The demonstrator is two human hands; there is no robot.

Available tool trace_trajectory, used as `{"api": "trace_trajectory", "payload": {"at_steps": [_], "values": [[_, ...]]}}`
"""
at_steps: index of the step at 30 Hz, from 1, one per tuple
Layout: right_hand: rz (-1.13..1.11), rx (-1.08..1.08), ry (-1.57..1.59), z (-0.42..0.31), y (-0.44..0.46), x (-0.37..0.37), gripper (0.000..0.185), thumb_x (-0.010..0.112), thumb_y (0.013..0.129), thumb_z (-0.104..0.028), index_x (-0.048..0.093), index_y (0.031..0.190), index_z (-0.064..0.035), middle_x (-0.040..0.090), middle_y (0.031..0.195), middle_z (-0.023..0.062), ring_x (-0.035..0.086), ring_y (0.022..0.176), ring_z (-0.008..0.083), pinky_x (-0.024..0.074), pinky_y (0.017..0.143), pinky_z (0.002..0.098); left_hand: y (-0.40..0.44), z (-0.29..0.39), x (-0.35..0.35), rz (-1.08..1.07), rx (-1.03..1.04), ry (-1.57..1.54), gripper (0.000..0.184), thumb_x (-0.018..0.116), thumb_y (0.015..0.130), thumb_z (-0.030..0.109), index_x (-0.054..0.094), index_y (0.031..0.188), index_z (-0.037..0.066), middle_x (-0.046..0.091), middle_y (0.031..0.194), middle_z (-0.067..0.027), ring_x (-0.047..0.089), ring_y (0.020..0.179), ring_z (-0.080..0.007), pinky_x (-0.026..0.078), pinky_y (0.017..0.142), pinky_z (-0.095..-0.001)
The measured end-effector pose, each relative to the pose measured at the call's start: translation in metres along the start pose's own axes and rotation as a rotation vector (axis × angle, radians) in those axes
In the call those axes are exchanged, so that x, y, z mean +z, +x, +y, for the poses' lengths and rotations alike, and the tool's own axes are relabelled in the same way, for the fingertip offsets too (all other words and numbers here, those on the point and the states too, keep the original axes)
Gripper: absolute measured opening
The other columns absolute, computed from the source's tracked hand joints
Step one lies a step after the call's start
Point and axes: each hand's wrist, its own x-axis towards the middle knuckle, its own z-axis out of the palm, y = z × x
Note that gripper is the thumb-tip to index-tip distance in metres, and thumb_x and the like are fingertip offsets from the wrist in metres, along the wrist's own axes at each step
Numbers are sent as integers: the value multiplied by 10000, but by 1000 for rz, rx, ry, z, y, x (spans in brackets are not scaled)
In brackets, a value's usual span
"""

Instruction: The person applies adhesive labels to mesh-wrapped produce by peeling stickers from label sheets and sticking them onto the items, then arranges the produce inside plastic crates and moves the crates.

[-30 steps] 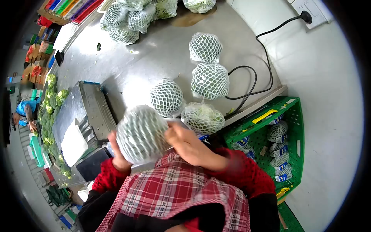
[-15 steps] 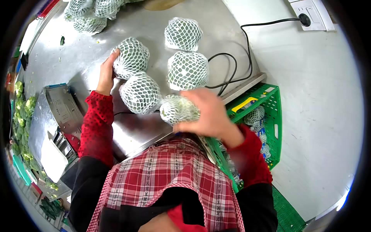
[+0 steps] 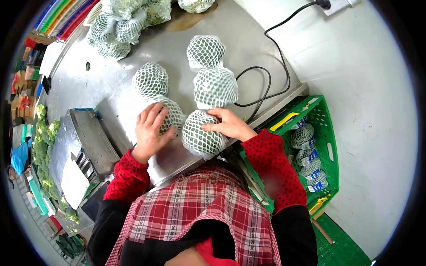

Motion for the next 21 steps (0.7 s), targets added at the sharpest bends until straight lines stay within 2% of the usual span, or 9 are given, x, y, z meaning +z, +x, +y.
{"api": "trace_trajectory", "payload": {"at_steps": [2, 5, 7, 9, 10, 11, 13, 17, 21], "values": [[267, -211, -6, 25, -3, 11, 504, 749, 840, -227, 597, 1201, 90, 671, 1107, 106, 597, 994, 147, 477, 877, 288, -12, 0, 7, 58, -30, -15, 588, 763, 687, 315, 607, 1209, 94, 560, 1318, -96, 505, 1221, -324, 391, 984, -466], [250, -206, -170, 22, 32, 11, 485, 757, 835, -261, 628, 1136, 97, 697, 1028, 125, 643, 956, 178, 498, 859, 309, -9, -4, 21, 113, -16, -28, 531, 740, 728, 223, 594, 1217, 76, 556, 1313, -116, 497, 1218, -338, 384, 996, -472], [388, -291, -271, 54, -27, 17, 499, 760, 819, -316, 648, 1111, 74, 704, 1014, 172, 667, 934, 251, 511, 835, 353, -42, 83, 13, 266, -6, -53, 511, 739, 724, 120, 584, 1204, 33, 572, 1251, -151, 525, 1157, -356, 420, 956, -450], [717, -528, -461, 70, -105, 22, 468, 753, 814, -345, 665, 1097, 17, 688, 989, 223, 675, 885, 349, 522, 778, 414, -104, 180, 9, 206, -26, -379, 329, 746, 729, 44, 665, 1047, 28, 646, 954, -148, 637, 853, -329, 526, 725, -406], [821, -668, -480, 75, -133, 26, 366, 747, 829, -269, 658, 1055, 5, 685, 903, 194, 669, 769, 314, 525, 707, 387, -132, 206, 14, 17, 16, -577, 196, 750, 761, 85, 693, 941, 30, 647, 831, -155, 642, 748, -319, 531, 662, -410], [834, -655, -478, 79, -159, 34, 304, 748, 830, -217, 656, 1025, -2, 674, 857, 164, 654, 718, 286, 516, 662, 364, -158, 226, 24, -300, -244, -719, 185, 737, 812, 159, 695, 917, 13, 646, 817, -167, 636, 761, -334, 527, 705, -420], [809, -669, -434, 97, -203, 57, 222, 756, 817, -121, 649, 978, -10, 650, 788, 113, 626, 643, 236, 494, 590, 319, -196, 235, 75, -541, -553, -791, 368, 685, 885, 257, 632, 1096, -40, 665, 887, -193, 645, 820, -318, 517, 787, -394], [726, -719, -387, 156, -273, 109, 184, 763, 786, -31, 651, 931, -15, 641, 774, 96, 619, 623, 221, 487, 568, 314, -225, 273, 125, -162, -747, -1054, 614, 694, 886, 262, 467, 1359, -57, 651, 1160, -172, 605, 1023, -186, 468, 908, -323], [693, -847, -565, 207, -308, 127, 186, 747, 765, -7, 657, 927, -6, 666, 844, 124, 648, 693, 281, 510, 591, 358, -259, 303, 175, -19, -863, -1220, 350, 664, 938, 273, 649, 1092, -40, 668, 957, -31, 581, 867, -109, 466, 778, -240]]}}
